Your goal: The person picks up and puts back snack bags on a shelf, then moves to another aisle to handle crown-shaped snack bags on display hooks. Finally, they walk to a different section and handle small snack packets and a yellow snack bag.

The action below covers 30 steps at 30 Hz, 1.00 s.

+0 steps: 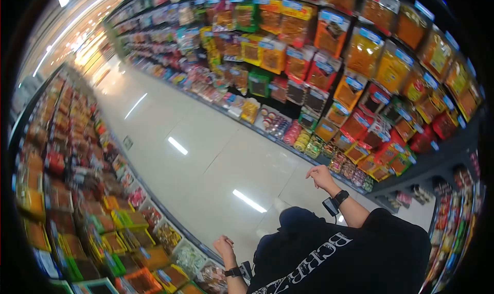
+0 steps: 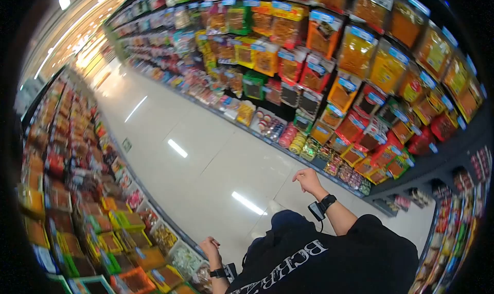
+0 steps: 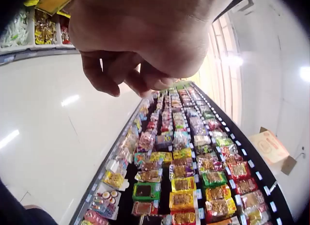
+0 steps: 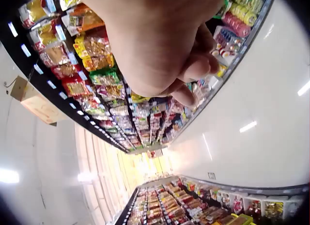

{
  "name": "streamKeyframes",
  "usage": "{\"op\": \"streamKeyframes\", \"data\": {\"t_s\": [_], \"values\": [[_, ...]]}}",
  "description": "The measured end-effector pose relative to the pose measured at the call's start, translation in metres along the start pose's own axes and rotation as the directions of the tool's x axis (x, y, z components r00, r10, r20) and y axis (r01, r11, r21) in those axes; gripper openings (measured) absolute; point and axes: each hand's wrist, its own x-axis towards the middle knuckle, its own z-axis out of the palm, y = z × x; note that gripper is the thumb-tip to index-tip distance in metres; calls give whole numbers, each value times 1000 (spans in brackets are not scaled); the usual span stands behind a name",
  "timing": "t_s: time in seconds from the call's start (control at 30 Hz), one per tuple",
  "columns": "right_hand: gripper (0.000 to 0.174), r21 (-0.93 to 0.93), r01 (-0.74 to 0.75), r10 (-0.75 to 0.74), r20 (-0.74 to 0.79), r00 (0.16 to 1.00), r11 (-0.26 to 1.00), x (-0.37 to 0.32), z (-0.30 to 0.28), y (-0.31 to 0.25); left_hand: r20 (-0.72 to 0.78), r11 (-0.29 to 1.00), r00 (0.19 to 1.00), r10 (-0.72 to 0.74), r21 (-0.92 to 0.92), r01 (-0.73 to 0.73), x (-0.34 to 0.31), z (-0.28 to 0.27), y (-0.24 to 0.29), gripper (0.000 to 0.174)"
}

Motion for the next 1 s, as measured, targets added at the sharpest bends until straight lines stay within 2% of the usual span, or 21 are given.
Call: {"op": "streamKeyframes", "data": {"t_s": [0.07,0.17,0.27,0.3,0.37,0.47,0.53,0.6,0.67,0.7,0.77,0.87,1.0], "values": [[24,10,6,-5,-107,994,1000,2,-9,16,78,1000,997,-1,4,1,27,28,4,38],[23,90,-69,85,-188,979,994,2,-25,26,165,1000,986,-14,25,10,59,78,16,39],[18,114,-106,130,-234,964,988,13,-41,39,247,992,969,19,119,-50,81,121,41,44],[18,125,-97,125,-235,964,987,26,-45,50,297,991,955,-20,130,-20,89,139,55,47],[16,7,-30,30,-331,943,1000,54,-49,79,340,989,939,-54,148,3,105,168,74,49],[19,34,24,-11,-343,939,999,96,-57,82,339,988,939,-57,152,5,130,199,96,50],[24,28,59,-47,-325,944,998,125,-63,69,389,939,915,108,262,-222,143,209,111,49],[31,15,95,-86,-300,950,995,160,-68,55,356,945,929,101,257,-202,165,217,109,49],[44,-77,115,-132,-292,947,990,184,-67,46,321,952,944,78,256,-166,180,220,109,49],[44,-80,104,-123,-281,952,991,193,-62,41,305,961,949,81,230,-155,185,223,111,49],[51,71,143,-120,-265,957,987,214,-49,29,285,971,956,73,200,-134,198,228,116,49],[50,101,146,-124,-196,973,984,238,-24,14,276,969,957,88,200,-147,226,230,123,49],[50,84,109,-94,-175,980,990,263,11,-21,272,962,956,113,211,-174,278,233,139,47]]}}
